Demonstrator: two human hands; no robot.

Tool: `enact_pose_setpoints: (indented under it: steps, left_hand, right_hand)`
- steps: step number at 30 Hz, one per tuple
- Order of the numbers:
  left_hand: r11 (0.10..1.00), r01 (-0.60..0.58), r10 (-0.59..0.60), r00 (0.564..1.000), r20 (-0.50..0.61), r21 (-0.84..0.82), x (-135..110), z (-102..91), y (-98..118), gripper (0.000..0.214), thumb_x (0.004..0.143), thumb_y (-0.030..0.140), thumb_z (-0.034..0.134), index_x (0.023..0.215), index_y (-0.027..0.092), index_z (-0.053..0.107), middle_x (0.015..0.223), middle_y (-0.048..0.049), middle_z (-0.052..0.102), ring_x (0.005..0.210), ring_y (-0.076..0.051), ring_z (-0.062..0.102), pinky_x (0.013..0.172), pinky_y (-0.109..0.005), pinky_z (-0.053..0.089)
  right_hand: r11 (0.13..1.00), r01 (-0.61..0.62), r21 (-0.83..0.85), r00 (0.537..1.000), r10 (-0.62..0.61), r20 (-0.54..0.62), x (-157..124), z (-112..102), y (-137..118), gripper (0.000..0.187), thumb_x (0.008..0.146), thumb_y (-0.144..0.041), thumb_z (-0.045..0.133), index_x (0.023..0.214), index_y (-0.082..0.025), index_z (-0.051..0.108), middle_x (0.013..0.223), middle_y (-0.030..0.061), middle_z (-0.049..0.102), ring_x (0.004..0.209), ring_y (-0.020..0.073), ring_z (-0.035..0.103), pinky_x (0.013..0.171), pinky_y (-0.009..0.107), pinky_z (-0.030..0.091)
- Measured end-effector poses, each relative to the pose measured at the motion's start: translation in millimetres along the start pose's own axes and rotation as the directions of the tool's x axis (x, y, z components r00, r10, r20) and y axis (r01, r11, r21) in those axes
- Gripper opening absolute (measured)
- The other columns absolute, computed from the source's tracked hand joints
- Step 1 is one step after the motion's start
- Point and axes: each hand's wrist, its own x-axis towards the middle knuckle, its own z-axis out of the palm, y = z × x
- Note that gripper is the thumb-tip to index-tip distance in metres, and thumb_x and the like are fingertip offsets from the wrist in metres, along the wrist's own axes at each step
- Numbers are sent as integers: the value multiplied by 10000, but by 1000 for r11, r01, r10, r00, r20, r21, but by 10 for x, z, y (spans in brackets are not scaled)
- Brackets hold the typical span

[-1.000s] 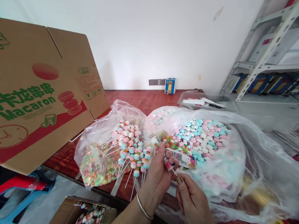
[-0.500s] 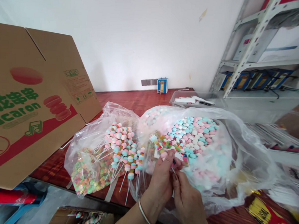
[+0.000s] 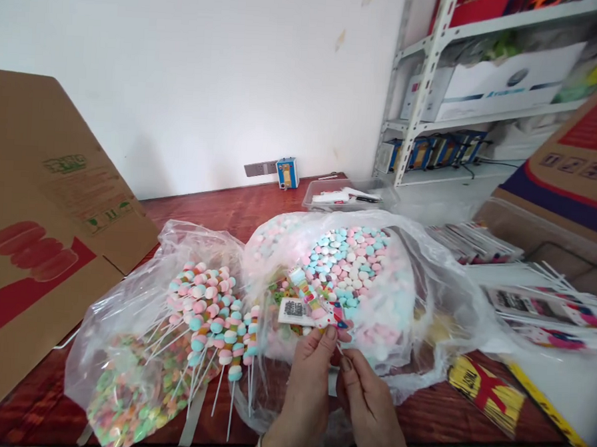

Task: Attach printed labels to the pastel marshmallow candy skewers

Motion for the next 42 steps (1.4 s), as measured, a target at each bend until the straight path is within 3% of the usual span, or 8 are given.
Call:
enact_pose_setpoints:
  steps: [4, 12, 19, 24, 29, 32, 37, 42]
  left_hand:
    - [1000, 3, -4, 998, 70, 16, -68, 80, -104, 287, 736, 435, 757, 741, 156, 688, 724, -9, 609, 705, -126, 527, 697, -234, 419]
    - [999, -13, 17, 993, 115, -40, -78, 126, 108, 345, 744, 363, 774, 1039, 198, 705, 1011, -71, 695, 863, -151, 614, 795, -250, 466]
    - [998, -9, 17, 992, 127, -65, 52, 59, 28, 193, 656, 240, 837, 749, 153, 692, 663, 6, 632, 591, -76, 536, 630, -195, 433]
    - [1000, 21, -21, 988, 151, -3, 41, 16, 51, 214, 672, 303, 824, 751, 148, 698, 685, -5, 647, 582, -84, 527, 609, -215, 420]
    - [1000, -13, 9, 976, 219, 17, 7, 10, 154, 227, 672, 322, 816, 736, 141, 694, 719, -25, 673, 601, -93, 544, 642, -230, 443]
    - [999, -8, -3, 967, 255, 43, -19, 9, 101, 220, 696, 313, 801, 701, 143, 661, 551, 15, 595, 487, -72, 488, 530, -196, 403]
    - [999, -9, 4, 988, 153, 32, -23, 30, -3, 284, 695, 362, 798, 695, 163, 596, 514, 54, 515, 417, -60, 425, 402, -169, 301]
    - [987, -74, 62, 995, 83, 140, -4, 53, 26, 269, 705, 391, 782, 766, 168, 643, 620, 36, 586, 430, -64, 426, 412, -192, 350]
  right_hand:
    - [981, -85, 174, 991, 102, -92, 27, -22, -58, 406, 941, -516, 443, 1071, -199, 661, 1066, 102, 696, 1101, 243, 609, 957, 342, 486]
    - [932, -158, 326, 983, 180, -38, 31, -68, -72, 354, 985, -497, 401, 834, -205, 534, 593, -64, 408, 520, 111, 384, 494, 223, 340]
    - [911, -147, 385, 989, 141, 44, -39, -40, -40, 376, 961, -540, 434, 789, -210, 480, 601, -72, 378, 512, 93, 320, 461, 218, 264]
    - [731, -290, 617, 957, 207, 203, -36, -71, -44, 364, 926, -551, 517, 803, -208, 504, 499, -109, 330, 411, 60, 210, 395, 189, 201]
    - [416, -409, 813, 913, 192, 361, -41, -132, -142, 288, 932, -452, 557, 803, -196, 564, 411, -146, 264, 328, 32, 142, 417, 188, 326]
    - [331, -444, 833, 896, 185, 404, -52, -118, -163, 279, 925, -438, 571, 793, -192, 574, 409, -145, 271, 308, 24, 137, 398, 186, 335]
    - [521, -393, 758, 918, 271, 290, -10, -101, -174, 329, 902, -500, 587, 802, -188, 553, 486, -113, 393, 329, 27, 278, 397, 184, 338]
    - [777, -201, 596, 959, 280, -41, 92, -141, -254, 440, 862, -520, 629, 1178, -246, 493, 909, -4, 595, 579, 102, 561, 451, 206, 431]
